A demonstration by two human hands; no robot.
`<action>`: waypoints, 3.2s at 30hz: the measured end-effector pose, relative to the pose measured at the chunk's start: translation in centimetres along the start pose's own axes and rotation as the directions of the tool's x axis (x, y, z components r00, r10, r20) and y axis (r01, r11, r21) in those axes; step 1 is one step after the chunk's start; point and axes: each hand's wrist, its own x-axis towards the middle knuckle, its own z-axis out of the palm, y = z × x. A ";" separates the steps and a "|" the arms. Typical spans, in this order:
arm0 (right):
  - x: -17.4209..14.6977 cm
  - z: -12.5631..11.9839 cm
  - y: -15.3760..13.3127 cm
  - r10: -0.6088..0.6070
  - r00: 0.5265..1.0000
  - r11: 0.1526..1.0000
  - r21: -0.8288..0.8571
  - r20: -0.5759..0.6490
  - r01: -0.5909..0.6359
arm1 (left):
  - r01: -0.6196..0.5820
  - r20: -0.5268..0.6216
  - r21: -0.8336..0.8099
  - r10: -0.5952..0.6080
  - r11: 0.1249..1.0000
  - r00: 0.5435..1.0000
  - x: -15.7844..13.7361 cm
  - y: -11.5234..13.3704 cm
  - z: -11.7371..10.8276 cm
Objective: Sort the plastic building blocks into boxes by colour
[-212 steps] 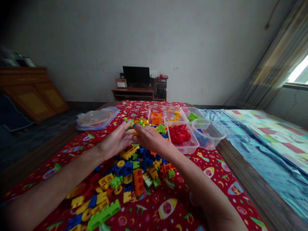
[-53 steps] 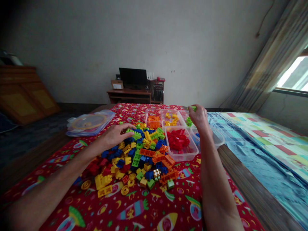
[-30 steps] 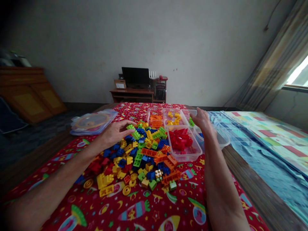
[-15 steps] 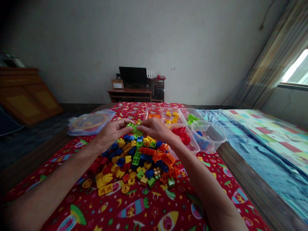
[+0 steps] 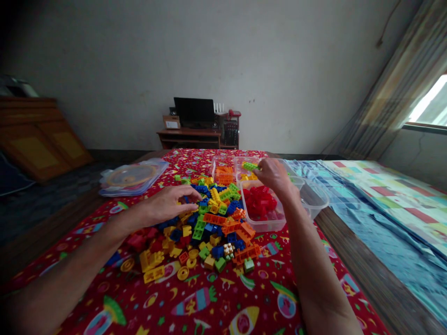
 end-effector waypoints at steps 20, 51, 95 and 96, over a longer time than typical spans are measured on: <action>-1.6 5.0 -6.2 -0.336 0.895 0.942 0.095 0.294 0.323 | 0.036 0.065 0.152 -0.046 0.988 0.997 -0.2 0.6 1.3; 0.1 1.4 -1.3 0.085 0.996 0.940 0.333 -0.018 -0.074 | -0.019 -0.126 0.065 0.027 0.998 0.992 0.5 -1.6 1.7; -3.4 4.2 -9.6 -0.229 0.969 0.880 0.404 -0.097 0.248 | 0.011 -0.252 -0.419 -0.129 0.908 0.959 1.3 -1.9 3.5; -3.5 4.4 -10.1 -0.240 0.967 0.861 0.442 -0.081 0.251 | 0.009 -0.259 -0.430 -0.133 0.903 0.957 1.2 -1.6 3.4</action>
